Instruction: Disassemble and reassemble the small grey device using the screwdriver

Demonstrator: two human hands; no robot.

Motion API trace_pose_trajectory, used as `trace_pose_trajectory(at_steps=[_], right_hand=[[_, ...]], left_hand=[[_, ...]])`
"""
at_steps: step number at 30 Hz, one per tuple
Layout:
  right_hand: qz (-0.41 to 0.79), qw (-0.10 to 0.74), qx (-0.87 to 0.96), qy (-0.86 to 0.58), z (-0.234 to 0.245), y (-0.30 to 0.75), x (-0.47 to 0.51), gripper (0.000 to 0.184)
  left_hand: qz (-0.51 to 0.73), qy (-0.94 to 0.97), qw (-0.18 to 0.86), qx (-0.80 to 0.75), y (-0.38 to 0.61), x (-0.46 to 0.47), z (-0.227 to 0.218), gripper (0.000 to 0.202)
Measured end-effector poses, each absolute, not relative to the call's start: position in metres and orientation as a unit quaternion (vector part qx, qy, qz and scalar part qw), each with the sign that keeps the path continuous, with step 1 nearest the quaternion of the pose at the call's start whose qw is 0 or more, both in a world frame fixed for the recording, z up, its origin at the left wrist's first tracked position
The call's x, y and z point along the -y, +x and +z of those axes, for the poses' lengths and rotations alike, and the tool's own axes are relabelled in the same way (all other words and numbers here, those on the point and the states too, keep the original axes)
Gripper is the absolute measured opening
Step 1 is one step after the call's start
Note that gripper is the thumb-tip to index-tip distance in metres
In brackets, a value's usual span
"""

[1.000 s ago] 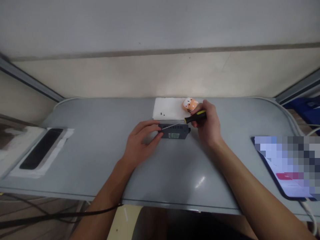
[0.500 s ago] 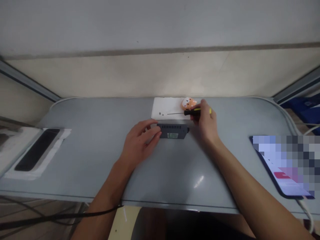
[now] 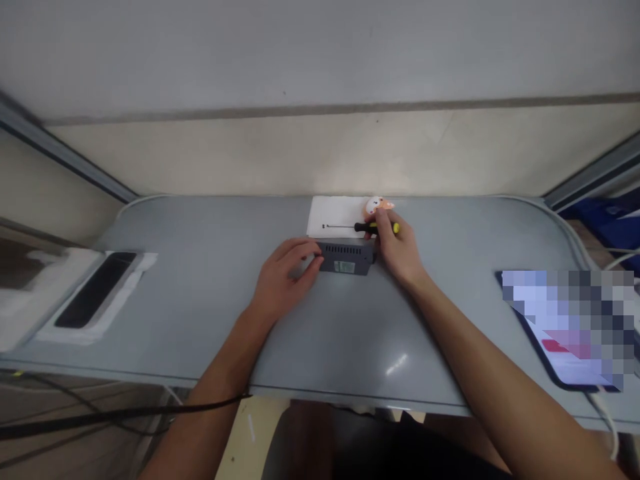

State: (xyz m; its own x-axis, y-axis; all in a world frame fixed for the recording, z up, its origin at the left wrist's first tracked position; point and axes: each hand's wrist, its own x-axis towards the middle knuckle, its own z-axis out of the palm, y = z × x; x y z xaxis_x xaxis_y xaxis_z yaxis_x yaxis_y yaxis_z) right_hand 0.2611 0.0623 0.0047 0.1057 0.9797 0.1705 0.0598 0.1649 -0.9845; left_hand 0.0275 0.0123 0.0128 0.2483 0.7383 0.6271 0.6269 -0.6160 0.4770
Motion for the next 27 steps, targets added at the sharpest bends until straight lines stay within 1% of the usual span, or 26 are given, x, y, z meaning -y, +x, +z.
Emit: trace_pose_trajectory(at_steps=[3,6,8,14,18,22,25,27], right_hand=[[0.424,0.58,0.495,-0.488,0.006,0.263,-0.063,0.055],[0.464,0.617,0.417,-0.479,0.008,0.27,-0.066,0.059],[0.487,0.639,0.362,-0.473,0.009,0.277,-0.07,0.058],[0.518,0.693,0.265,-0.425,0.016,0.295,-0.077,0.039],[0.508,0.713,0.253,-0.411,0.018,0.303,-0.08,0.034],[0.482,0.728,0.249,-0.42,0.016,0.31,-0.083,0.033],[0.465,0.737,0.248,-0.423,0.014,0.314,-0.086,0.032],[0.454,0.739,0.255,-0.427,0.014,0.317,-0.088,0.033]], left_hand=[[0.422,0.786,0.059,-0.448,0.024,-0.015,0.009,0.013],[0.414,0.786,0.049,-0.456,0.02,-0.018,0.006,0.017],[0.413,0.79,0.04,-0.451,0.019,-0.019,0.004,0.018],[0.381,0.805,0.03,-0.454,0.028,-0.022,0.001,0.027],[0.348,0.827,0.011,-0.441,0.035,-0.032,0.005,0.021],[0.311,0.848,-0.045,-0.427,0.037,-0.045,0.015,0.016],[0.295,0.863,-0.118,-0.393,0.041,-0.051,0.025,0.026],[0.292,0.875,-0.143,-0.359,0.048,-0.052,0.031,0.034]])
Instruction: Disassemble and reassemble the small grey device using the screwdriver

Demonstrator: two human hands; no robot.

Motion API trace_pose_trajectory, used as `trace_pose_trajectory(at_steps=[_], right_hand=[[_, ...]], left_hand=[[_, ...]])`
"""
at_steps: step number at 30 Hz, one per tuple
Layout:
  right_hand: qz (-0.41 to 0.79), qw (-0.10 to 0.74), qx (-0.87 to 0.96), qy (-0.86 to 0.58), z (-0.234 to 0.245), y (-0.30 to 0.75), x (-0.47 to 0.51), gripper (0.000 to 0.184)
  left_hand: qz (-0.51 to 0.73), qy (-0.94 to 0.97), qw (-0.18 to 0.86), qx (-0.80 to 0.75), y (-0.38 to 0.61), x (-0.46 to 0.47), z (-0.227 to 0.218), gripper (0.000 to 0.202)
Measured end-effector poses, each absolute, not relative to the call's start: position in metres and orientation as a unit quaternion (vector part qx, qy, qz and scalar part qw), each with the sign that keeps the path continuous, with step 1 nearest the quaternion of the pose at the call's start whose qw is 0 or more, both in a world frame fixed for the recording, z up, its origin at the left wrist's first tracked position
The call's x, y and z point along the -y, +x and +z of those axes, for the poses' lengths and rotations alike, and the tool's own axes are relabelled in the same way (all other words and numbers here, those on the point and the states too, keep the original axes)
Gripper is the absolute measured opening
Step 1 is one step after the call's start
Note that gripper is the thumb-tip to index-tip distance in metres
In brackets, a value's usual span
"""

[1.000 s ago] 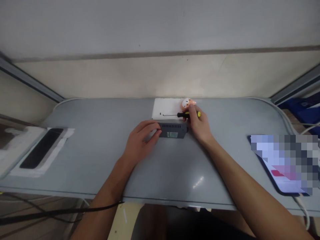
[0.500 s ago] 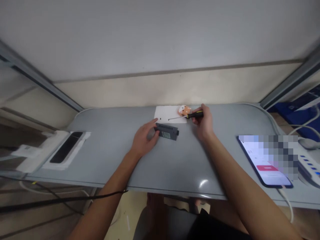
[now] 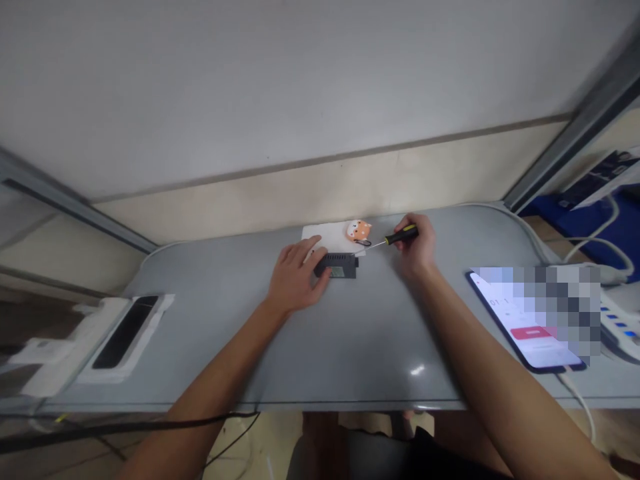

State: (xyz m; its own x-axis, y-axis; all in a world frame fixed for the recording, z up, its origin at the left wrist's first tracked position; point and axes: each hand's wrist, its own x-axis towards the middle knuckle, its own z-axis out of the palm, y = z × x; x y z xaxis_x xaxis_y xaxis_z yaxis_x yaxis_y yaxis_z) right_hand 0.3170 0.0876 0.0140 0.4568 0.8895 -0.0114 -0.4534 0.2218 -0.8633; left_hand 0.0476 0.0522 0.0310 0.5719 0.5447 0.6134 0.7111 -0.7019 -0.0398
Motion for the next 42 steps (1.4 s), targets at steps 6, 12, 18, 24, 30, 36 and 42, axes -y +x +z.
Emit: trace_pose_trajectory(at_steps=[6,12,18,24,30,36,42], right_hand=[[0.443,0.749,0.258,-0.419,0.016,0.32,-0.087,0.03],[0.444,0.747,0.261,-0.42,0.017,0.314,-0.08,0.026],[0.451,0.74,0.254,-0.429,0.021,0.312,-0.078,0.027],[0.453,0.741,0.253,-0.426,0.023,0.313,-0.078,0.027],[0.444,0.745,0.242,-0.435,0.02,0.315,-0.08,0.026],[0.445,0.741,0.25,-0.436,0.018,0.314,-0.081,0.026],[0.441,0.74,0.257,-0.437,0.017,0.317,-0.081,0.025]], left_hand=[[-0.351,-0.866,0.157,0.319,0.076,-0.051,0.024,0.017],[-0.384,-0.854,0.146,0.32,0.078,-0.048,0.009,0.017],[-0.346,-0.866,0.133,0.337,0.072,-0.043,0.009,0.03],[-0.342,-0.87,0.141,0.326,0.072,-0.042,0.013,0.029],[-0.355,-0.864,0.103,0.344,0.072,-0.043,0.014,0.029],[-0.347,-0.868,0.131,0.33,0.072,-0.044,0.015,0.031],[-0.331,-0.875,0.121,0.331,0.072,-0.043,0.016,0.033]])
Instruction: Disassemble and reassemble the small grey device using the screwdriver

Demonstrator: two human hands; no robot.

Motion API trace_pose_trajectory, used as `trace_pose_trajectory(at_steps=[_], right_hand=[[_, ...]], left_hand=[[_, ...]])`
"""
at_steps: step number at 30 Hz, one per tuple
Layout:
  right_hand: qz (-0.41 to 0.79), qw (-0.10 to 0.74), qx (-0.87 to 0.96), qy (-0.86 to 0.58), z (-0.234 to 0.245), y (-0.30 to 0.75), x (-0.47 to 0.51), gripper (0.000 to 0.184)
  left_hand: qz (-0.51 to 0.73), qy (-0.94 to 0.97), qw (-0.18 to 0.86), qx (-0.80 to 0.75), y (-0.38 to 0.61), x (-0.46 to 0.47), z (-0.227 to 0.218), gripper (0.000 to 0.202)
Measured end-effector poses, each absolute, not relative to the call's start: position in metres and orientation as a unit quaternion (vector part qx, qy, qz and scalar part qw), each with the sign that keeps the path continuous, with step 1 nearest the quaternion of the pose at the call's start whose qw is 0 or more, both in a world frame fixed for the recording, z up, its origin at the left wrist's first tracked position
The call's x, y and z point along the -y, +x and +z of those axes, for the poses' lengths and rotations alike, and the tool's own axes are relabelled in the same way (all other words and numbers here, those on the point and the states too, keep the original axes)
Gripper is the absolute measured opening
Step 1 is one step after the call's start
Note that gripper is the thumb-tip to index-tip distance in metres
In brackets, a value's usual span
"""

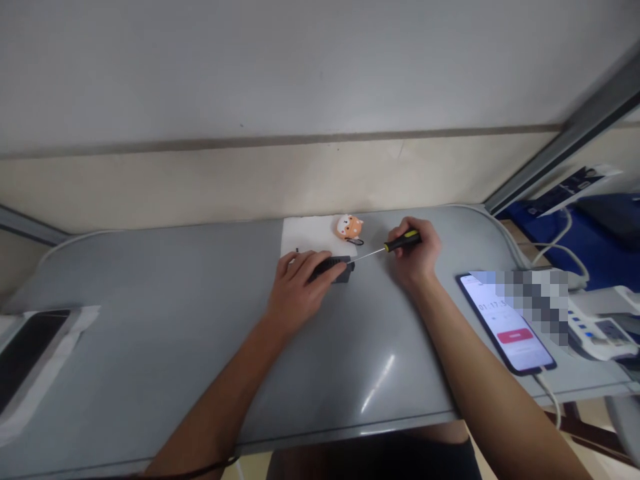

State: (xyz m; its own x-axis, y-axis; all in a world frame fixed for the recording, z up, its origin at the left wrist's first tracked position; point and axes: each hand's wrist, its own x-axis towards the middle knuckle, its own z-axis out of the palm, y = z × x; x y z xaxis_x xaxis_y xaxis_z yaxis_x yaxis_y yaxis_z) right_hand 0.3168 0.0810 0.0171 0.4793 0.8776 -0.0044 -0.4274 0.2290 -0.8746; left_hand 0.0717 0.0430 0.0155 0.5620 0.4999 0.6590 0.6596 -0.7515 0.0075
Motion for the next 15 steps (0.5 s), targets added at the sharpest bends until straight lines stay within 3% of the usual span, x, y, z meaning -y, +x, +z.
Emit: trace_pose_trajectory(at_steps=[15], right_hand=[[0.442,0.722,0.287,-0.447,0.0171,0.3137,-0.0825,0.033]], left_hand=[[-0.31,-0.884,0.064,0.344,0.0747,-0.0435,0.0193,0.037]])
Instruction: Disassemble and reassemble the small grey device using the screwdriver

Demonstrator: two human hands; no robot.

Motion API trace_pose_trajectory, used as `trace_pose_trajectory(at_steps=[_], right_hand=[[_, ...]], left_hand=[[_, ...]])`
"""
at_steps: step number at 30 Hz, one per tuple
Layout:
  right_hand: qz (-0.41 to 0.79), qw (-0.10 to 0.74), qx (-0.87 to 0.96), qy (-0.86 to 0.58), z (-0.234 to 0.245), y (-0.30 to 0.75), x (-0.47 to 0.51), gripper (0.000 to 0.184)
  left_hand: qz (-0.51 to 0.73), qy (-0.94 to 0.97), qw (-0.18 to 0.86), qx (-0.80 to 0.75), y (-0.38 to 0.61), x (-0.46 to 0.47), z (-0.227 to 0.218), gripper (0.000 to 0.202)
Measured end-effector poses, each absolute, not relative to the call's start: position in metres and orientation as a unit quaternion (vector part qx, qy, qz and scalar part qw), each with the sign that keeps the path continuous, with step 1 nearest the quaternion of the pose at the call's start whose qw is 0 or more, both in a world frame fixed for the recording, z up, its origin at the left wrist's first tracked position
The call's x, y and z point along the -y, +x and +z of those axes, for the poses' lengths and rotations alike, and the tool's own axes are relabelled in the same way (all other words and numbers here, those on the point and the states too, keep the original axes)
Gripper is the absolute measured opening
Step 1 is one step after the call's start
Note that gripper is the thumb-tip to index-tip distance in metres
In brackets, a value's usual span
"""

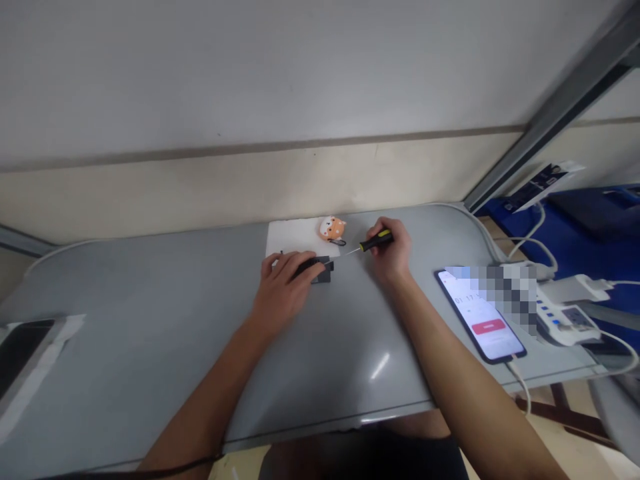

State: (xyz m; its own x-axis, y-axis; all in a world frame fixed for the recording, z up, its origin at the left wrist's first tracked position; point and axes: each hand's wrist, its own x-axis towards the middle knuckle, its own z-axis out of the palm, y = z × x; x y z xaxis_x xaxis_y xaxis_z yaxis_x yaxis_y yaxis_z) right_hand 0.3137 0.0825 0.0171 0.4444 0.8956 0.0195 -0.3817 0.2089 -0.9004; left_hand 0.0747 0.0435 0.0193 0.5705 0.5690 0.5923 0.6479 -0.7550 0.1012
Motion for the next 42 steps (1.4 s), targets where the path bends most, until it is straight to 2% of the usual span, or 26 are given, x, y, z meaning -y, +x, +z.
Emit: trace_pose_trajectory(at_steps=[4,7,13,16,19,23,26,32,36,42], right_hand=[[0.463,0.737,0.212,-0.445,0.016,0.305,-0.085,0.027],[0.485,0.709,0.186,-0.476,0.013,0.29,-0.083,0.028],[0.447,0.621,0.4,-0.504,0.007,0.269,-0.072,0.034],[0.467,0.573,0.442,-0.508,0.008,0.27,-0.071,0.037],[0.494,0.531,0.461,-0.511,0.008,0.271,-0.071,0.04],[0.52,0.513,0.461,-0.504,0.008,0.269,-0.07,0.044],[0.535,0.505,0.456,-0.501,0.007,0.267,-0.068,0.047],[0.517,0.465,0.504,-0.513,0.01,0.268,-0.065,0.048],[0.522,0.47,0.487,-0.519,0.011,0.268,-0.066,0.05],[0.548,0.456,0.48,-0.512,0.006,0.268,-0.067,0.052]], left_hand=[[-0.297,-0.888,0.06,0.345,0.077,-0.043,0.022,0.033],[-0.304,-0.889,0.062,0.337,0.077,-0.042,0.023,0.031],[-0.306,-0.906,0.087,0.28,0.072,-0.039,0.026,0.032],[-0.304,-0.908,0.092,0.273,0.073,-0.035,0.027,0.03],[-0.323,-0.905,0.049,0.27,0.073,-0.032,0.023,0.029],[-0.399,-0.846,-0.045,0.35,0.059,-0.038,0.015,0.026],[-0.419,-0.797,-0.04,0.434,0.039,-0.052,0.012,0.025],[-0.323,-0.797,-0.003,0.51,0.017,-0.072,-0.001,0.031],[-0.238,-0.805,-0.007,0.543,0.019,-0.07,-0.012,0.04],[-0.222,-0.807,0.001,0.548,0.017,-0.069,-0.014,0.04]])
